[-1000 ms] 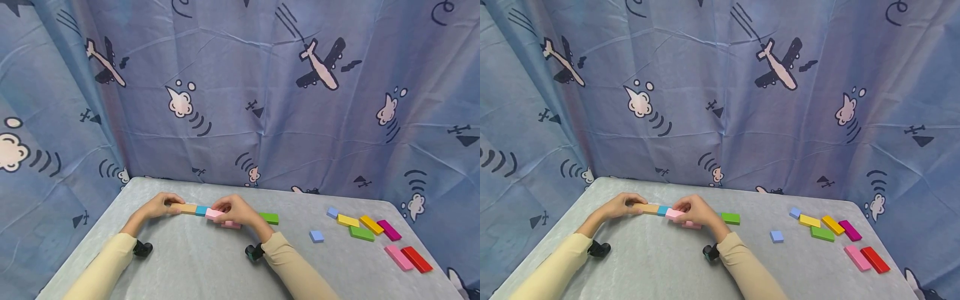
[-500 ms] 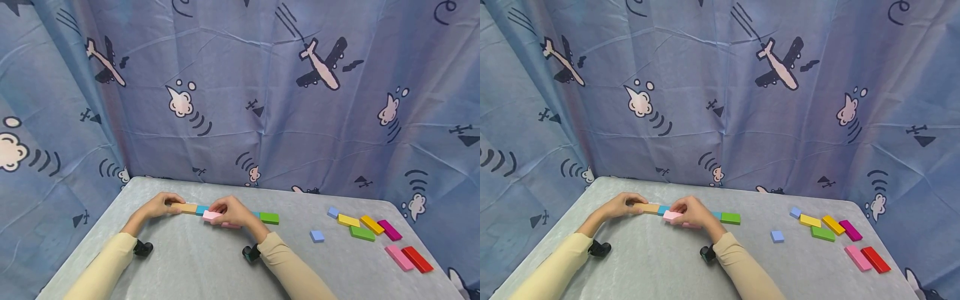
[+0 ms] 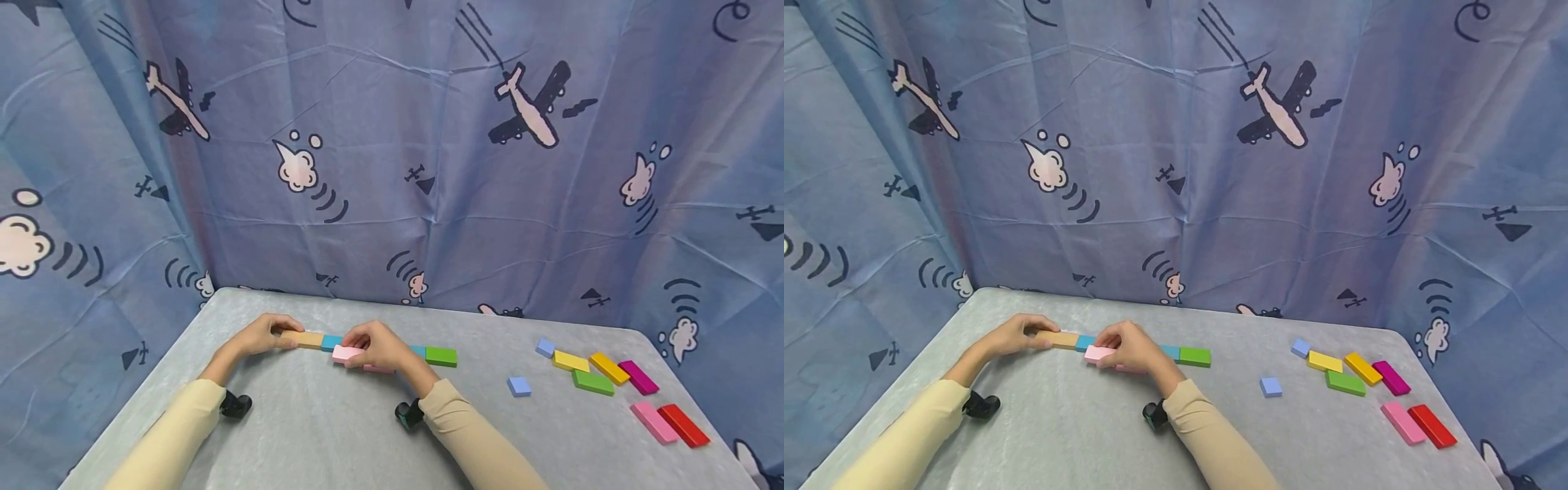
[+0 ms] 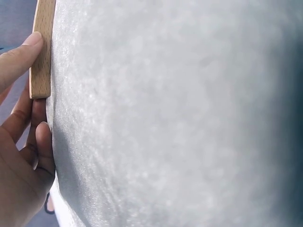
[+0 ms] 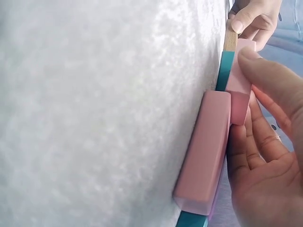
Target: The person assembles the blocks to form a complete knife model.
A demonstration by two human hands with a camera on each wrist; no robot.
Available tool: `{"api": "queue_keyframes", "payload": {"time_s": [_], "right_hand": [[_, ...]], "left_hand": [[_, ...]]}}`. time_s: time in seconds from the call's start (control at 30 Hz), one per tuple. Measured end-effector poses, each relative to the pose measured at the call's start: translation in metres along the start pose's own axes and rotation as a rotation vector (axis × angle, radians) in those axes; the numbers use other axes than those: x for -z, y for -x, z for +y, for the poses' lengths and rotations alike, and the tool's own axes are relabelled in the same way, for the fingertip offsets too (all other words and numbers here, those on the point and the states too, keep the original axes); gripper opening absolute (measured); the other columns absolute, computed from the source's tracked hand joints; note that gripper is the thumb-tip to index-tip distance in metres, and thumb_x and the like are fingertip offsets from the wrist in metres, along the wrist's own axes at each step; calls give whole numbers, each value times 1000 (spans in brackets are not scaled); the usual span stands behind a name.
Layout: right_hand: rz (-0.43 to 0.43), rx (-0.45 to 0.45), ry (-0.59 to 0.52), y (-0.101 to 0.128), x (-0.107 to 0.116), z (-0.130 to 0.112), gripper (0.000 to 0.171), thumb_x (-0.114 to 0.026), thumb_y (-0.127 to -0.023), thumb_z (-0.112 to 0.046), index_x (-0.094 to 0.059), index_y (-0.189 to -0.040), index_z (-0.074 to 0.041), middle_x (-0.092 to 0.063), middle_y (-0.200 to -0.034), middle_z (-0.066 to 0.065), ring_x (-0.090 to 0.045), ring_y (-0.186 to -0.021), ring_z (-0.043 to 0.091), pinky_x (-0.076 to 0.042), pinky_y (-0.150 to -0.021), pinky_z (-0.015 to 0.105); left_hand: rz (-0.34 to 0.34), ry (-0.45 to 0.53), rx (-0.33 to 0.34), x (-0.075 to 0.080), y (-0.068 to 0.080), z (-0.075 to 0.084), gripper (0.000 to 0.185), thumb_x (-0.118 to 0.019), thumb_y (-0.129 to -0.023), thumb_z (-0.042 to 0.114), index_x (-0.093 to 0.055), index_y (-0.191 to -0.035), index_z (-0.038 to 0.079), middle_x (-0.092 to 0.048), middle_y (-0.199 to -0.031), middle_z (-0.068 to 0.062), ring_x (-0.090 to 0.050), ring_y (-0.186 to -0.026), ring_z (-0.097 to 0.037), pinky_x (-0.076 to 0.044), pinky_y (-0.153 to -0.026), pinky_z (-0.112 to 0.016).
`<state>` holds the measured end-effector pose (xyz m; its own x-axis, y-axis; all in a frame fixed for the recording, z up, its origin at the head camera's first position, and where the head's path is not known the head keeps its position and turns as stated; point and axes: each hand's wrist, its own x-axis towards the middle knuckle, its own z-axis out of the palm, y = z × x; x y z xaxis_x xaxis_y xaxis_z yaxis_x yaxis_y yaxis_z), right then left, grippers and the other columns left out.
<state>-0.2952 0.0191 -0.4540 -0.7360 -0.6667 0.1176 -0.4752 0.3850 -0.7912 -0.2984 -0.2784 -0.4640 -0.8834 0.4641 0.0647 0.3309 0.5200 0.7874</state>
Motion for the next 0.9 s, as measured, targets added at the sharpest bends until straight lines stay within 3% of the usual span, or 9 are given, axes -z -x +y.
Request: {"api": "queue_keyframes", "payload": {"time_s": [0.43,0.63,0.9], "right_hand": [[-12,-4,4,-1,-1,0,28,-82,-71,-6,-71,-96,-4,-65,-85,-2,-59,-77,11,-47,-69,25],[-20,17,-12,1,1,1,27,-80,-73,-4,-71,-98,-2,-66,-87,2,-59,-80,16,-48,-71,28],[12,50,-34,11,18,4,27,-78,-76,-5,-68,-102,1,-66,-95,11,-60,-85,23,-48,-76,33]], "left_hand": [[1,0,-15,0,-1,-1,26,-74,-80,7,-68,-105,3,-66,-97,-7,-56,-85,-23,-44,-73,-32],[1,4,-21,-2,0,-1,26,-74,-80,6,-68,-106,2,-66,-97,-7,-56,-85,-23,-44,-73,-31],[9,5,-22,-3,0,-2,26,-74,-80,6,-69,-105,3,-65,-98,-7,-56,-86,-22,-44,-74,-31]]}}
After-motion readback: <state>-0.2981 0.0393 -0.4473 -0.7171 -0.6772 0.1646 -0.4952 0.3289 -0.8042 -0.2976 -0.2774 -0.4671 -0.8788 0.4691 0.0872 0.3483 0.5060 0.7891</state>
